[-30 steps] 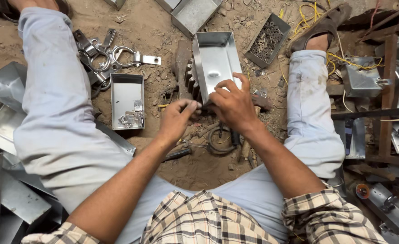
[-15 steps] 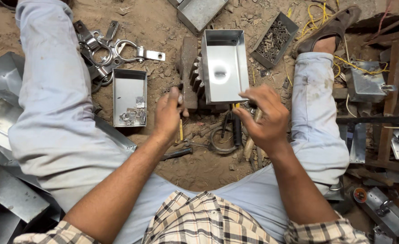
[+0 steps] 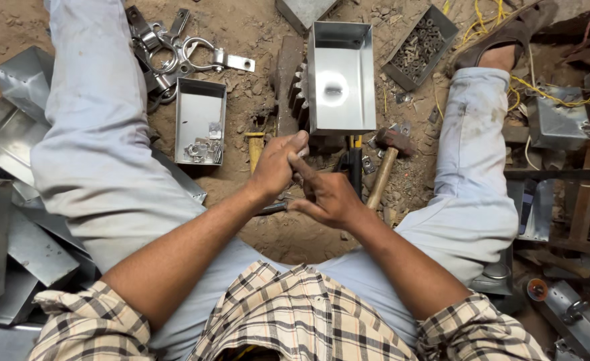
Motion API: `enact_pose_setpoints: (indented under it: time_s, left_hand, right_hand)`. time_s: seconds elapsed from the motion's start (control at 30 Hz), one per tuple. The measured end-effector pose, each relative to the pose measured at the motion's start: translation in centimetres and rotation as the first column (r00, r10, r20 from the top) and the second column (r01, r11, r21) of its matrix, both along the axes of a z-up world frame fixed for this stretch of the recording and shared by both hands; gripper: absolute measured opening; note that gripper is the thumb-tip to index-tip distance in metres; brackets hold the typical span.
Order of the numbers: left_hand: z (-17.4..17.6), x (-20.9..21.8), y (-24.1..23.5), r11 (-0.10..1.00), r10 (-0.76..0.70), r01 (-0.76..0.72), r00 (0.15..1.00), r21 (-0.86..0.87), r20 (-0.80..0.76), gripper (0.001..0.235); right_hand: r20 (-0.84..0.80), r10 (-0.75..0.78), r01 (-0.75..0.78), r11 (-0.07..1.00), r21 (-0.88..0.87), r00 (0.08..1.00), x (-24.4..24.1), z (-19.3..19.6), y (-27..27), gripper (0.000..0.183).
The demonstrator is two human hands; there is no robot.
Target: The person assembles a metal box by fitting metal sheets into a frame, securing them with a hammer, and then attaching a latch mechanism using a wrench.
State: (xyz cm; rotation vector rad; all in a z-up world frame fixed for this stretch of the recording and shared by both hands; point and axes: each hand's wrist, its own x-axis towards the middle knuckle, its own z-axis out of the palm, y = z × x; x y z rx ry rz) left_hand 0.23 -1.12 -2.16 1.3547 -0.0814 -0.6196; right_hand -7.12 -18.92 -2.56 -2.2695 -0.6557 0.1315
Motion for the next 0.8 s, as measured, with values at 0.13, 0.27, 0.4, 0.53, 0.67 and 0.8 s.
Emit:
enact_pose_setpoints:
  time_s: [0.13, 0.27, 0.4, 0.53, 0.67, 0.8]
  left_hand:
    - [-0.2, -0.2, 0.4, 0.998, -0.026, 0.021, 0.996, -0.055, -0.090, 0.046]
    - [0.0, -0.2, 0.1, 0.999, -0.035, 0.035, 0.998, 0.001, 0.045, 0.049]
    - [0.5, -0.3, 0.3, 0.982, -0.083, 0.058, 0.987, -0.180, -0.137, 0.041]
    - [0.4, 0.4, 0.6, 0.991, -0.006, 0.000, 0.999, -0.135, -0.046, 0.047]
    - [1.3, 2.4, 1.7, 0.956, 0.268, -0.273, 0.962, -0.104, -0.059, 0.022]
    - [1.7, 3.8, 2.8, 0.909, 0.390, -0.412, 0.897, -0.069, -0.209, 0.012]
  right_hand:
    - [-0.198, -0.138, 0.160, 0.982, 0.101, 0.970, -0.1, 0.9, 0.4, 0.101]
    - [0.000, -0.049, 0.049, 0.999, -0.005, 0.999, -0.2, 1.6, 0.8, 0.099]
    - [-0.067, -0.204, 0.208, 0.975, 0.071, 0.977, 0.1, 1.6, 0.1, 0.099]
    - [0.029, -0.188, 0.175, 0.954, 0.243, 0.982, 0.8, 1.7, -0.5, 0.084]
    - [-0.148, -0.175, 0.184, 0.982, 0.051, 0.973, 0.9, 1.9, -1.3, 0.070]
    - [-0.382, -0.083, 0.047, 0.994, -0.102, 0.920, 2.4, -1.3, -1.4, 0.048]
